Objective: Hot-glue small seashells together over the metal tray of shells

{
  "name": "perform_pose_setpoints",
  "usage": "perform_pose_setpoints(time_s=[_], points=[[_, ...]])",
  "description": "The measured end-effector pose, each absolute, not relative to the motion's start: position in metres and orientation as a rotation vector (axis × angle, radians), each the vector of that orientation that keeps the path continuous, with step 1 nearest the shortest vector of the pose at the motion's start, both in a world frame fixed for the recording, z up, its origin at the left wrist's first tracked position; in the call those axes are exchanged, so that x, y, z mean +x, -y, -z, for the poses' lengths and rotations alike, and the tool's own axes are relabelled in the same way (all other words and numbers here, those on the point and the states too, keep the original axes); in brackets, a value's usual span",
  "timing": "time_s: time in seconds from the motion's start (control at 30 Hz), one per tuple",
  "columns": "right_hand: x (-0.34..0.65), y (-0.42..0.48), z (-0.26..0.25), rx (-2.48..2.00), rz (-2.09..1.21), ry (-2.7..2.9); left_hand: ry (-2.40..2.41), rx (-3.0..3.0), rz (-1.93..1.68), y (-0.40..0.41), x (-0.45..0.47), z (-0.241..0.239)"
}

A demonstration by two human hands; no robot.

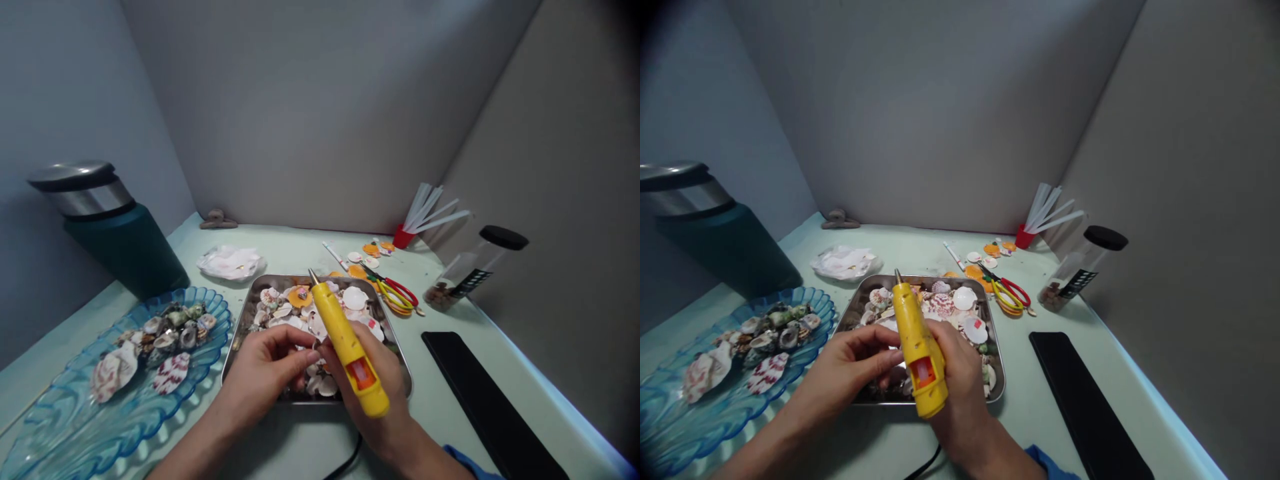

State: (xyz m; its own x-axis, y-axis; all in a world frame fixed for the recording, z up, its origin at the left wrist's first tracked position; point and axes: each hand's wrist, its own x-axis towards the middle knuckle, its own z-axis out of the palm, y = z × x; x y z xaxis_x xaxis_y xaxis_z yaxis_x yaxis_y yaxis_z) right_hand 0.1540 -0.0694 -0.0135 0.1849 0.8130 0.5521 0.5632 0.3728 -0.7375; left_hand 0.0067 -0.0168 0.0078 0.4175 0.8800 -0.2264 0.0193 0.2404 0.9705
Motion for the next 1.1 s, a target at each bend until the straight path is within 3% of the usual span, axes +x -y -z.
perform_pose_setpoints(time_s=[0.57, 1.1], points=[[0.152, 0.069, 0.011, -1.387, -0.394, 1.331, -0.81, 0.945, -0.836, 0.014, 0.0, -0.003], [0.157, 0.068, 0.02, -1.488, -0.249, 1.291, -0.803, 0.906, -0.899, 0.011, -0.001, -0.008]])
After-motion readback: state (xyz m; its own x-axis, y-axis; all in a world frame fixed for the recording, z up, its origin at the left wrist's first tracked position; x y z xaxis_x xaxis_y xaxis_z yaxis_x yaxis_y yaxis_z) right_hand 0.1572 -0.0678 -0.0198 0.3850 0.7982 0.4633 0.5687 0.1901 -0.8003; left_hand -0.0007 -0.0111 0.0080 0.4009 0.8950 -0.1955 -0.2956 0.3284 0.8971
